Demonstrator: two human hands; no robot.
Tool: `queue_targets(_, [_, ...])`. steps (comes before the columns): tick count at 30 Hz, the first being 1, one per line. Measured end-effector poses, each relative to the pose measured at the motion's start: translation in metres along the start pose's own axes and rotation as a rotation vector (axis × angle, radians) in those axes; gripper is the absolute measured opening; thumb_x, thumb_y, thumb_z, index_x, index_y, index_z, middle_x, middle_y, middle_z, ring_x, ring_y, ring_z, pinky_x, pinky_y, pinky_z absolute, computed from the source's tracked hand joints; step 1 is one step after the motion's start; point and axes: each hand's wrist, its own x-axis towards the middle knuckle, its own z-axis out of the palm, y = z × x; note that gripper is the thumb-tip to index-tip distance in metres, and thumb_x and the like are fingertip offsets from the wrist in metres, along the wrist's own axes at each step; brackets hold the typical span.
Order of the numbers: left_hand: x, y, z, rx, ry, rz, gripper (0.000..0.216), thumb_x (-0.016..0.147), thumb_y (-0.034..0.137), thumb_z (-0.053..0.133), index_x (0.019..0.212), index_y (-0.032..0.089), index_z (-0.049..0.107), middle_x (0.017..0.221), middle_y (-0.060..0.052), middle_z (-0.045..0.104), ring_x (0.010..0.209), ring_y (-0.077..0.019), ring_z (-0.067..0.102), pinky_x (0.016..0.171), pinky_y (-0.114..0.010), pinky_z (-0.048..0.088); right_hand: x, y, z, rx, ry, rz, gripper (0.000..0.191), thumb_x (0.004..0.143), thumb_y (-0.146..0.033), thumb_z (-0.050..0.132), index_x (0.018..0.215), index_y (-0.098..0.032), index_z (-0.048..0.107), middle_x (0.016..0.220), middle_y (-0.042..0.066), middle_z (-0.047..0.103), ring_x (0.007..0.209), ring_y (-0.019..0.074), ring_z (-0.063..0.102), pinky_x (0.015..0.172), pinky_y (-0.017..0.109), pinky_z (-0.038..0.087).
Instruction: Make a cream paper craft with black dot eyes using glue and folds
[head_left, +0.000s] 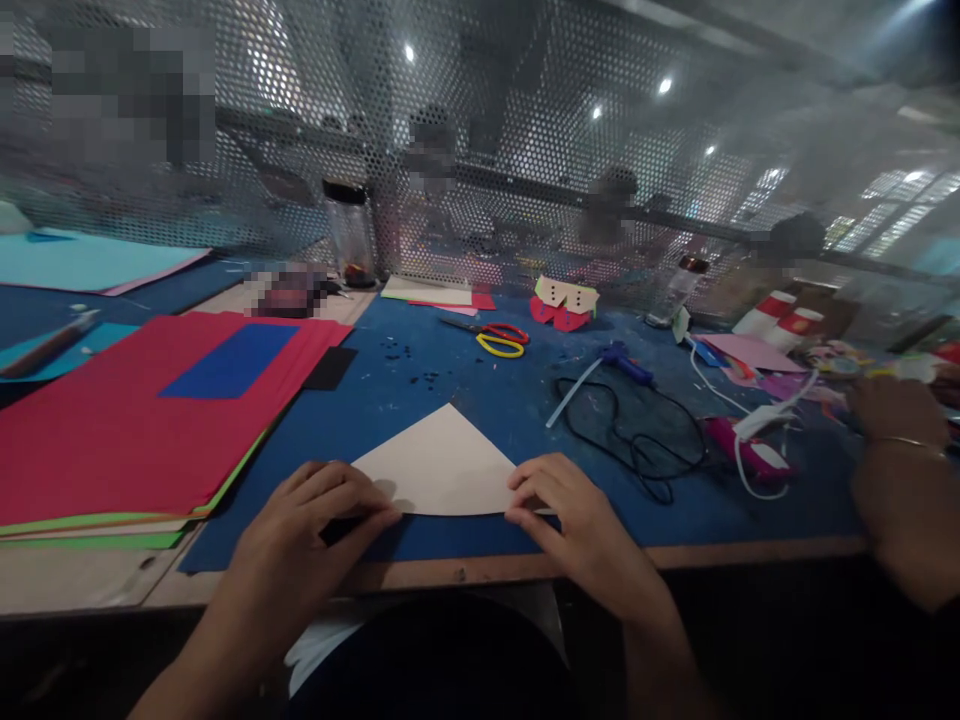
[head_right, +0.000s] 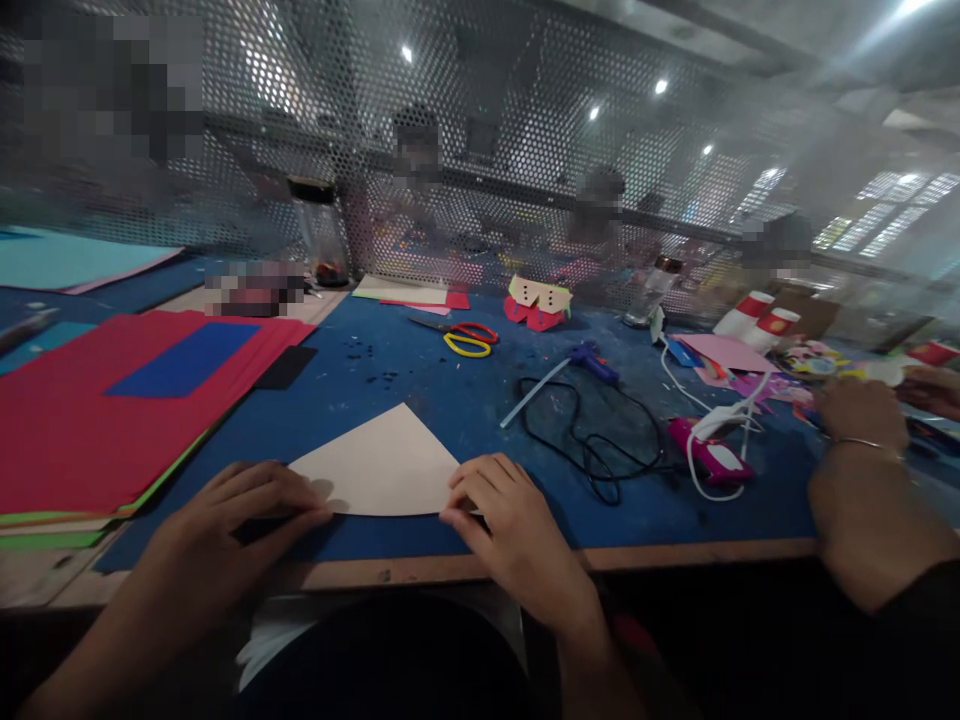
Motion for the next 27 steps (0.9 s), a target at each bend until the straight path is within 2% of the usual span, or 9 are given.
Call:
queue_targets(13, [0.004,0.003,-0.001,0.025,-0.022,-0.033,0.029,0.099,0.053,0.059,0.089,0.03,0.073,0.092,-0.003,0.074,0.094,-0.0265,0.062,0.08,-0.041,0.051,0.001,0.003,0.001,-0.063,0.007,0.012,0.008,0.101,-0.021,0.064,0.095,-0.023,0.059,0.113,0.005,0.067,0.108,0.0226,0.061,0.092,0.04,0.048])
queue_targets(21, [0.009,-0.004,-0.001,0.087,-0.059,0.089,0.017,0.1,0.039,0.062,0.091,0.027,0.07,0.093,-0.002,0.073,0.095,-0.0259,0.058,0.086,-0.042,0.046,0.004,0.002,-0.001,-0.125,-0.026,-0.006,0.005,0.101,-0.02,0.064,0.1,-0.022,0.06,0.11,0.004,0.067,0.105,0.0222,0.059,0.091,0.039,0.047])
queue_targets(27, [0.01,-0.009,-0.008,0.045,-0.145,0.182,0.015,0.101,0.034,0.062,0.092,0.025,0.069,0.094,-0.001,0.072,0.097,-0.0233,0.06,0.088,-0.038,0.044,0.006,0.006,-0.007,-0.089,-0.1,-0.067,0.007,0.1,-0.019,0.067,0.1,-0.022,0.061,0.11,0.003,0.066,0.106,0.0209,0.059,0.092,0.037,0.046])
